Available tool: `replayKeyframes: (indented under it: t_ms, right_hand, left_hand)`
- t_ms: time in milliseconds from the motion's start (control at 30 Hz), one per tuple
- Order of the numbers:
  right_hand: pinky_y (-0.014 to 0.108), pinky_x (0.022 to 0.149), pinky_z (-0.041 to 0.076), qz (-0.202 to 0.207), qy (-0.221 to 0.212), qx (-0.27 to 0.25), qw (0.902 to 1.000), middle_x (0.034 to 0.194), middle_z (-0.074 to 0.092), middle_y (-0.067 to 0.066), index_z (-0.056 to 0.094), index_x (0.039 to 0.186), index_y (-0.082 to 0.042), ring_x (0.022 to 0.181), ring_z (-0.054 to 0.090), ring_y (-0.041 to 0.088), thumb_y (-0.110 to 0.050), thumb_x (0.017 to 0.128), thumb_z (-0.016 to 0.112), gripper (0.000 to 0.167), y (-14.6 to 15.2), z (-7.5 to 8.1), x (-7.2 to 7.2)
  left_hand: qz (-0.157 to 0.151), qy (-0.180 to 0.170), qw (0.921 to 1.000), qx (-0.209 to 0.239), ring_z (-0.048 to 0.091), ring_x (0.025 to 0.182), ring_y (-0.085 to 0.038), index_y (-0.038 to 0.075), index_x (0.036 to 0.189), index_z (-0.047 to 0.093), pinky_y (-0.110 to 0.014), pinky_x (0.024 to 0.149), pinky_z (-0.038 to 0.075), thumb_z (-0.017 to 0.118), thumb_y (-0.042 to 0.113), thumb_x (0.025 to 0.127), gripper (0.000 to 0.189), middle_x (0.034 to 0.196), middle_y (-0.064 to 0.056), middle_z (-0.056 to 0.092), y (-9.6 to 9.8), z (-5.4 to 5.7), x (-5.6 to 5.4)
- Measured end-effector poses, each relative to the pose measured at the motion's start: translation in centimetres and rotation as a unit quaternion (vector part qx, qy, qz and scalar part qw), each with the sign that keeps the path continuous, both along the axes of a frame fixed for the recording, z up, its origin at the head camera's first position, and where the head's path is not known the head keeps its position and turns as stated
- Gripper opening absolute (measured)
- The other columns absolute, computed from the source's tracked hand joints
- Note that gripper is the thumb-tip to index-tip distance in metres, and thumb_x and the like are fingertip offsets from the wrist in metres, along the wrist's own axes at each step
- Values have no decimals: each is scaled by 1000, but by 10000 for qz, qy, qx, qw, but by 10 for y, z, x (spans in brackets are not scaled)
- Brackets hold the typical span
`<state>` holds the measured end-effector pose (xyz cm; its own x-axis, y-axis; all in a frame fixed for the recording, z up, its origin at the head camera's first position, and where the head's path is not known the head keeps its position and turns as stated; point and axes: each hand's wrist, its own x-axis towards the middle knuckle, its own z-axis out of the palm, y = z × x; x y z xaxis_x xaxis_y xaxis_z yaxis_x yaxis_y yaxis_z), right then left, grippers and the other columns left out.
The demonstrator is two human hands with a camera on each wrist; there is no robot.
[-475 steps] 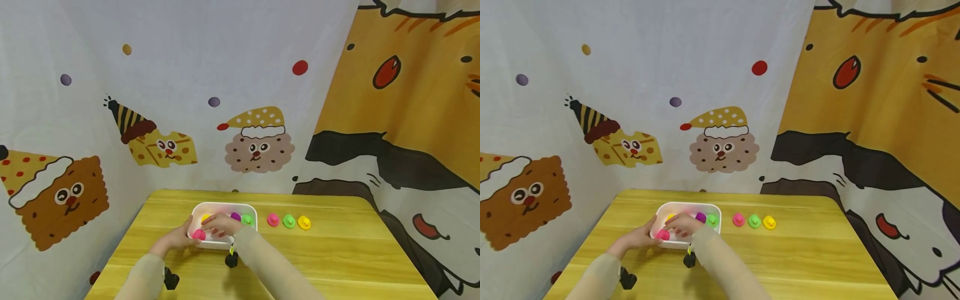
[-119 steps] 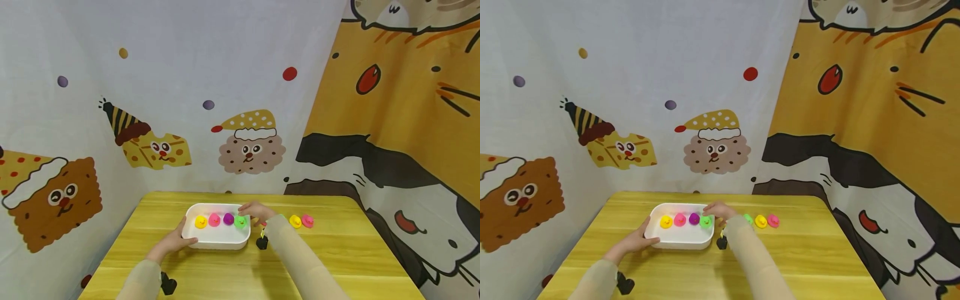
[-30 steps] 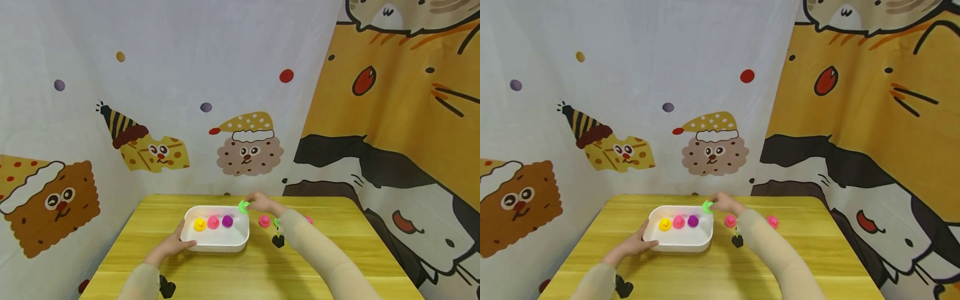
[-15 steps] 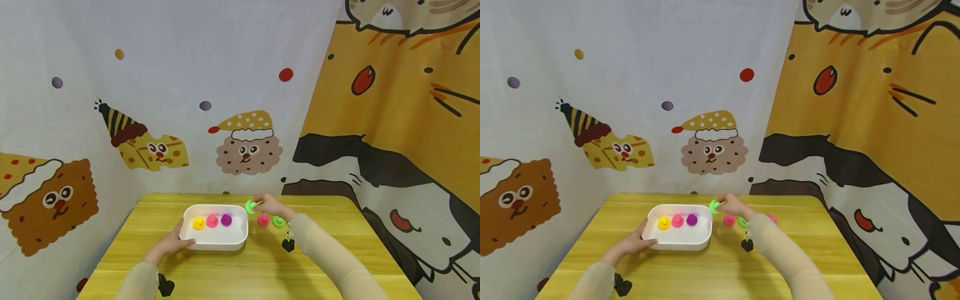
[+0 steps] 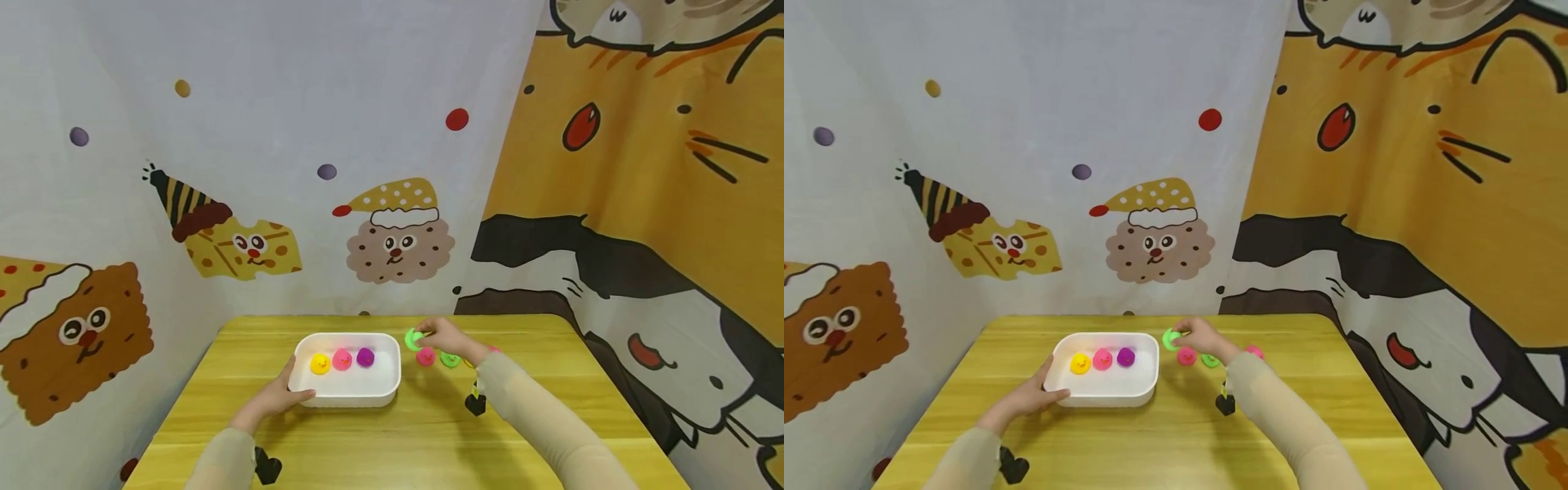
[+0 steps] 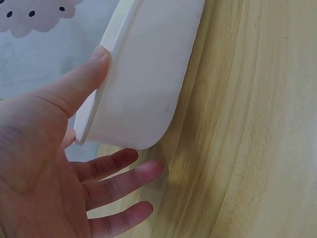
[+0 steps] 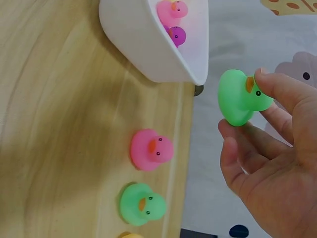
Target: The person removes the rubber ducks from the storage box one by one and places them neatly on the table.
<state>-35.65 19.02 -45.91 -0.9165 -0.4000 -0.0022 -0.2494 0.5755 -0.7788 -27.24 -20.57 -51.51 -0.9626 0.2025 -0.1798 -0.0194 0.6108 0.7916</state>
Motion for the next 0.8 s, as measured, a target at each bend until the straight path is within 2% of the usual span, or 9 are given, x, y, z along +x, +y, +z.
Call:
replayKeyframes:
  t_ms: [233, 367, 567, 800]
  right_hand:
    - [39, 85, 51, -64, -188, -121, 9997, 114, 66, 15, 68, 110, -2, 98, 61, 20, -16, 87, 72, 27, 10, -7, 9]
    - [37, 81, 53, -126, -91, -135, 9998, 114, 65, 14, 67, 111, 0, 97, 63, 22, -14, 87, 72, 28, 15, -11, 12]
    - [38, 78, 54, -414, -47, -120, 9991, 119, 63, 13, 68, 110, -3, 93, 64, 23, -19, 86, 73, 29, 19, -17, 12]
    - [34, 75, 54, -421, -57, -120, 9990, 115, 63, 11, 67, 113, -3, 92, 63, 21, -19, 88, 72, 30, 23, -22, 17]
  left_hand:
    - [-79, -11, 9999, 124, 26, 133, -54, -7, 151, -4, -65, 107, 20, 73, 38, 87, 110, 152, -37, 10, -2, -6, -4]
    - [-121, -58, 9996, 254, 25, 134, -53, -7, 150, -6, -65, 107, 19, 73, 38, 87, 111, 152, -37, 8, -2, -5, -4]
    - [-117, -34, 9998, 160, 27, 133, -53, -8, 150, -5, -64, 107, 20, 73, 37, 86, 111, 152, -37, 10, -2, -1, -2]
    - [-124, -34, 9999, 109, 30, 132, -52, -8, 150, -4, -63, 107, 22, 73, 36, 87, 110, 151, -38, 11, -1, -1, -2]
